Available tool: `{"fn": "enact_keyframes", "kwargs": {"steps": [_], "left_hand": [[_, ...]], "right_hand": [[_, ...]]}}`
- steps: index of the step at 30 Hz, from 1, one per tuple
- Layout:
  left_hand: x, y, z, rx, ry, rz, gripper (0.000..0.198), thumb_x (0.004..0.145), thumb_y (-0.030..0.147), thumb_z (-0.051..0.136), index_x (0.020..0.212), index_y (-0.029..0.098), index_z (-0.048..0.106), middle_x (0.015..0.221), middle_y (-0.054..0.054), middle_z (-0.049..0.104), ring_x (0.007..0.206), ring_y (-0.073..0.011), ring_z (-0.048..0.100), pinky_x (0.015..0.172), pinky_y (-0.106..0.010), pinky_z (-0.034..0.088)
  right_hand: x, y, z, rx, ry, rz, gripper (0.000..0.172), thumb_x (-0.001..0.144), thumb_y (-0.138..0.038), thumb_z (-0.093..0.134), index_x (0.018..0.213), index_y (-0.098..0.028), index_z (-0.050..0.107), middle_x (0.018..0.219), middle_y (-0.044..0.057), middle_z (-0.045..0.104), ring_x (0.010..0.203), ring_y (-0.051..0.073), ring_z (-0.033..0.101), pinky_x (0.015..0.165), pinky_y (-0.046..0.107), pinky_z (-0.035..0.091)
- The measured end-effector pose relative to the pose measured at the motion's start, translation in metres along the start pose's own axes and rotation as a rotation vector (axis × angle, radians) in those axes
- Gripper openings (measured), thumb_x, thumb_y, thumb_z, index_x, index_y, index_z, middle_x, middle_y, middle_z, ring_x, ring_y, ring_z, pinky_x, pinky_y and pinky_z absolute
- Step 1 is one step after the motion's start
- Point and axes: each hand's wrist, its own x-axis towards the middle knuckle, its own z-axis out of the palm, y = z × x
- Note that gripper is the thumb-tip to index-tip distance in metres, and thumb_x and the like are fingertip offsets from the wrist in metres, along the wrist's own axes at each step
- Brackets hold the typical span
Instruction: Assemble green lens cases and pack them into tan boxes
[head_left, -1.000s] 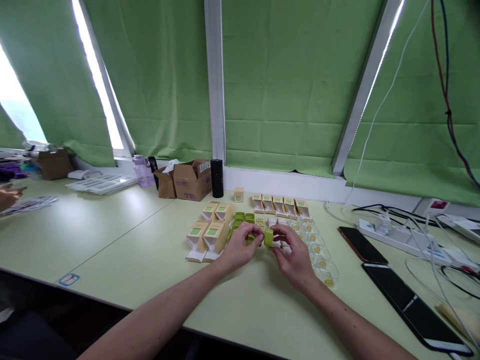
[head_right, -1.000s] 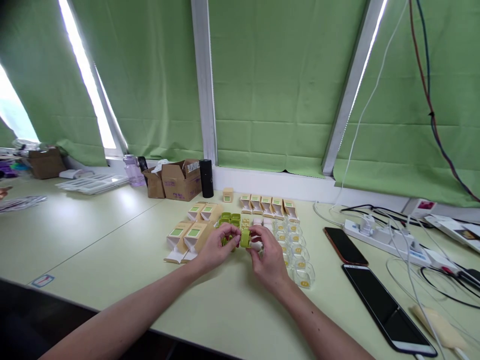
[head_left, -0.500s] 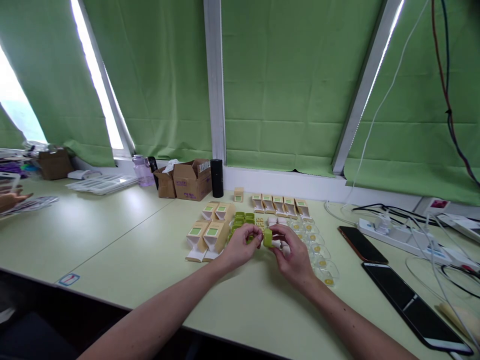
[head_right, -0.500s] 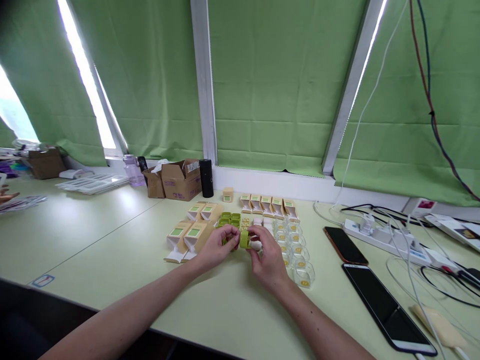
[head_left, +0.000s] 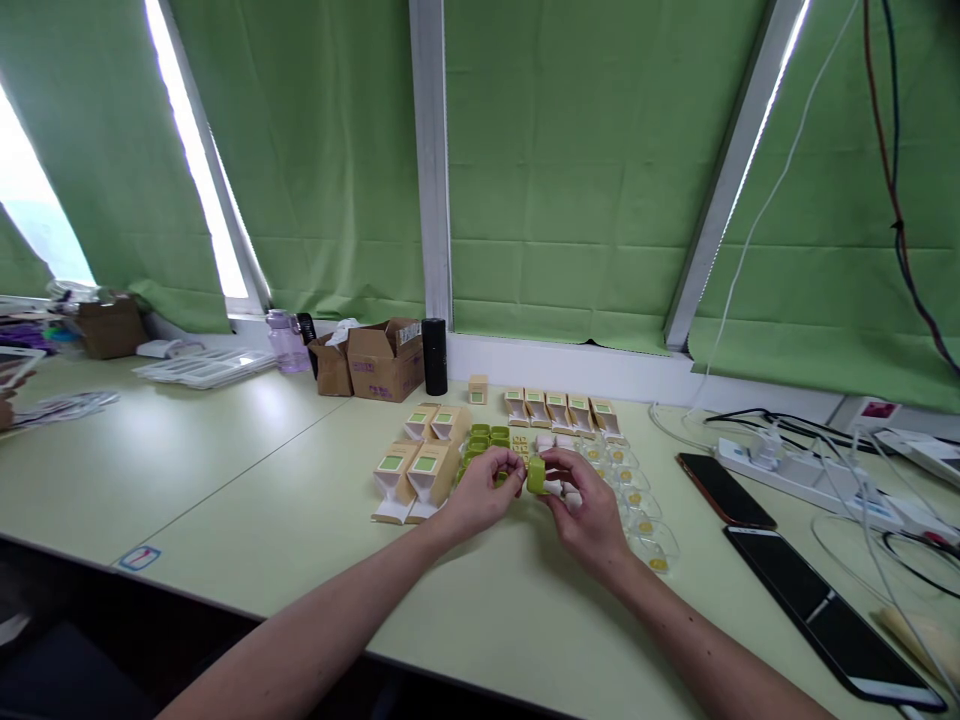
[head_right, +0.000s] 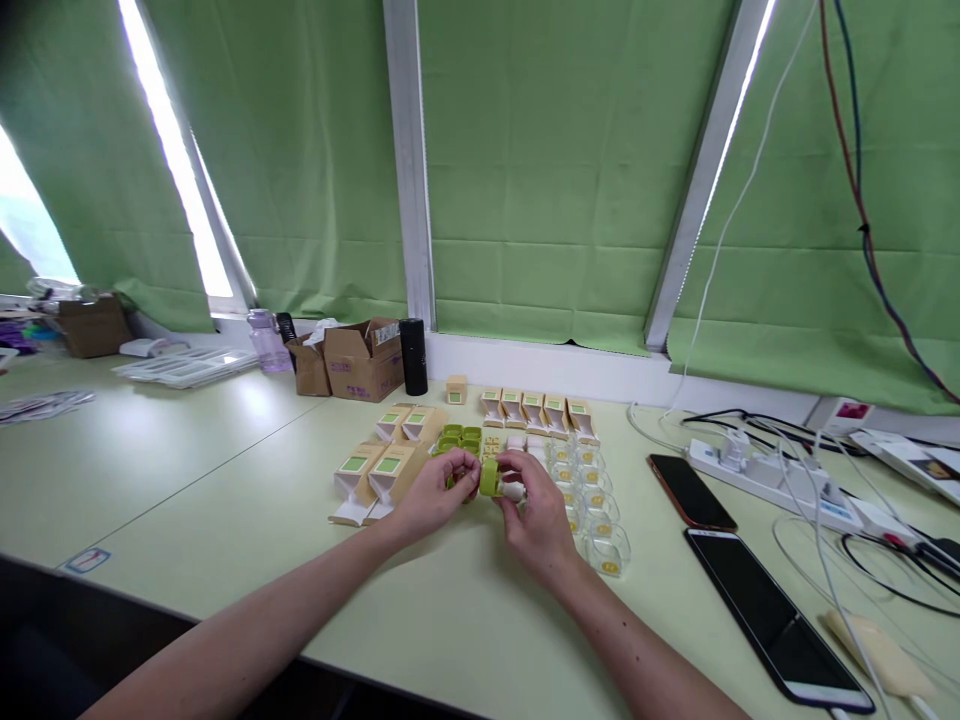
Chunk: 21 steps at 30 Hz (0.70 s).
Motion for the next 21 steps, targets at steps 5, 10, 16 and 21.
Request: {"fn": "enact_keyframes", "kwargs": {"steps": [5,10,16,21], "left_hand": [[0.0002,0.0013,0.0004,0.010,0.007,-0.020,0.018,0.089,0.034,0.063,0.080,0.019,0.059,0.069,0.000,0.060,0.067,-0.0146,0.057,0.066,-0.026,0.048],[0.0003,0.0036,-0.0001,0.018,0.008,-0.032,0.016,0.089,0.032,0.061,0.080,0.019,0.059,0.069,0.001,0.059,0.066,-0.0145,0.057,0.065,-0.026,0.047],[0.0006,0.0043,0.0002,0.018,0.010,-0.037,0.016,0.089,0.031,0.061,0.080,0.019,0.059,0.068,0.001,0.060,0.065,-0.0140,0.057,0.065,-0.026,0.047],[0.0008,0.0029,0.0006,0.032,0.018,-0.046,0.014,0.089,0.028,0.060,0.079,0.018,0.059,0.068,0.001,0.059,0.064,-0.0135,0.056,0.064,-0.026,0.047]], "right_hand": [[0.0002,0.0012,-0.0001,0.009,-0.005,0.005,0.039,0.089,-0.015,0.061,0.126,-0.026,0.059,0.120,0.010,0.067,0.095,0.023,0.072,0.085,0.042,0.065],[-0.0010,0.0035,0.0004,0.035,-0.016,0.026,0.038,0.089,-0.016,0.062,0.126,-0.026,0.059,0.122,0.010,0.066,0.097,0.023,0.071,0.087,0.043,0.065],[-0.0001,0.0013,0.0001,0.028,-0.009,0.028,0.039,0.088,-0.015,0.062,0.126,-0.026,0.059,0.121,0.009,0.066,0.097,0.023,0.071,0.086,0.043,0.065],[0.0004,0.0010,-0.0004,0.025,-0.003,0.035,0.039,0.088,-0.015,0.063,0.125,-0.026,0.060,0.120,0.009,0.067,0.095,0.022,0.072,0.086,0.042,0.065]]}}
